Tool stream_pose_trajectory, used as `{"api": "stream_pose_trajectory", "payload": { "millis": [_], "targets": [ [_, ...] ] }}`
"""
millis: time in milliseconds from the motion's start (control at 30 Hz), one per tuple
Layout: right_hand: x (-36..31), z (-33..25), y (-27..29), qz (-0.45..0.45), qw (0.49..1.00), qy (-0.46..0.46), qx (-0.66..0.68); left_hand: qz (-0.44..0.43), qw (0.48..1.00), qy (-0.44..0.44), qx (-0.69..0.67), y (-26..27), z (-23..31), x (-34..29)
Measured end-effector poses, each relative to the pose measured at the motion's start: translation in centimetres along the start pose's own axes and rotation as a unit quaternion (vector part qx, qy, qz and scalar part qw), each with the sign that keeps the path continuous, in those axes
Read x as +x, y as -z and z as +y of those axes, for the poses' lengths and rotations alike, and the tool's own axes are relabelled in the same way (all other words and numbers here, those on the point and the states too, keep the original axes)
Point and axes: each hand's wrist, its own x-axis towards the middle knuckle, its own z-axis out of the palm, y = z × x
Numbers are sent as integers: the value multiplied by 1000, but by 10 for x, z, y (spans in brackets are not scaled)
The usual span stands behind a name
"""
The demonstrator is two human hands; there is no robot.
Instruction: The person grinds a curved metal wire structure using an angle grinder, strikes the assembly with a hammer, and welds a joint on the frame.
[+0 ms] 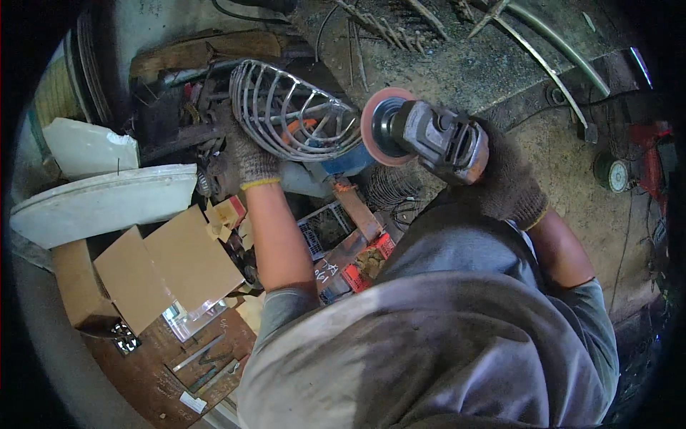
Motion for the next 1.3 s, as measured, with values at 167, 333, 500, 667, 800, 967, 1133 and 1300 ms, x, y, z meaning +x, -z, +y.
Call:
{"api": "stream_pose_trajectory", "payload": {
  "millis": [167,333,500,667,800,967,1133,1300],
  "targets": [
    [7,-23,5,-26,999,17,-27,-65,998,20,15,21,-5,13],
    [16,-23,3,-37,994,106,-17,-14,997,-12,-76,15,-8,25],
    [29,-55,9,-102,994,40,1,-52,995,-78,-31,65,-32,41],
    [24,-28,5,-68,977,59,194,-69,991,-43,-104,86,-42,59],
    [29,-42,5,-84,990,95,69,-27,996,-73,34,112,-54,57],
    [23,-32,13,-82,987,64,126,19,998,-45,46,9,-17,11],
    [22,-43,12,-94,987,81,97,-44,998,-26,-27,77,-27,44],
    [27,-42,13,-86,986,115,85,-65,908,-214,354,65,-28,41]
  ]
}}
